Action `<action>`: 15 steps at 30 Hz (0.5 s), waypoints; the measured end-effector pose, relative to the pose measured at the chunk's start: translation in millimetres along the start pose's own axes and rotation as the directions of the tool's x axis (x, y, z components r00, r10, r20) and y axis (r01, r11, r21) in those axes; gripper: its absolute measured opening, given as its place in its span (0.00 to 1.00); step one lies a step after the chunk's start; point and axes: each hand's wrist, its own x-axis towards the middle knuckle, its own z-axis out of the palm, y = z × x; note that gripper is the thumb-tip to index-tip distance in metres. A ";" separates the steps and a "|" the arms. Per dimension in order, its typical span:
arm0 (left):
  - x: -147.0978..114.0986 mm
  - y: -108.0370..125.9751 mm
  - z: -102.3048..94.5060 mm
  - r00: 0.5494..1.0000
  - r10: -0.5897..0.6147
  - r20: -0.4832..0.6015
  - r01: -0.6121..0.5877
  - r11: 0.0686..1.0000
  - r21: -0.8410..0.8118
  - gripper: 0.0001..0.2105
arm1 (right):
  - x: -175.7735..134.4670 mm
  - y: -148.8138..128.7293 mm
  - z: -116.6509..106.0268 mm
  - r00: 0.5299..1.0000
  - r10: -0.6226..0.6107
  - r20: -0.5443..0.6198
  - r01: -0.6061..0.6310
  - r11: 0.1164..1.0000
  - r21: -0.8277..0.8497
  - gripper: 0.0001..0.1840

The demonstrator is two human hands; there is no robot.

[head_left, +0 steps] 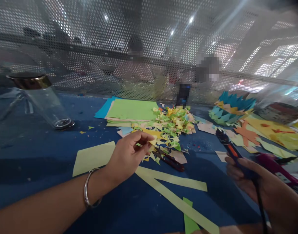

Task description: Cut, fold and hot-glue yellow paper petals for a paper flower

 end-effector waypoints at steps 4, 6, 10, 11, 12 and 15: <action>-2.7 -0.6 0.9 0.999 0.043 -0.020 -0.044 0.999 -0.023 0.07 | -12.9 -0.7 5.6 0.947 0.206 0.245 -0.299 0.841 0.451 0.09; -3.8 -0.8 1.5 0.996 0.086 -0.020 -0.087 0.996 -0.012 0.08 | -19.9 -3.7 12.9 0.948 0.181 0.263 -0.291 0.828 0.479 0.13; -5.9 0.0 2.1 0.987 0.161 -0.008 -0.161 0.987 0.024 0.08 | -29.2 -10.3 32.1 0.940 0.136 0.314 -0.271 0.856 0.440 0.14; -6.5 0.3 2.1 0.985 0.172 -0.003 -0.172 0.985 0.028 0.09 | -30.0 -11.1 36.3 0.938 0.124 0.324 -0.261 0.869 0.421 0.13; -7.1 0.7 2.1 0.985 0.174 0.002 -0.174 0.984 0.034 0.09 | -30.4 -11.6 39.9 0.936 0.106 0.335 -0.243 0.885 0.398 0.13; -8.3 1.7 2.3 0.988 0.156 0.021 -0.156 0.986 0.050 0.08 | -29.6 -12.1 46.6 0.935 0.024 0.353 -0.159 0.920 0.359 0.13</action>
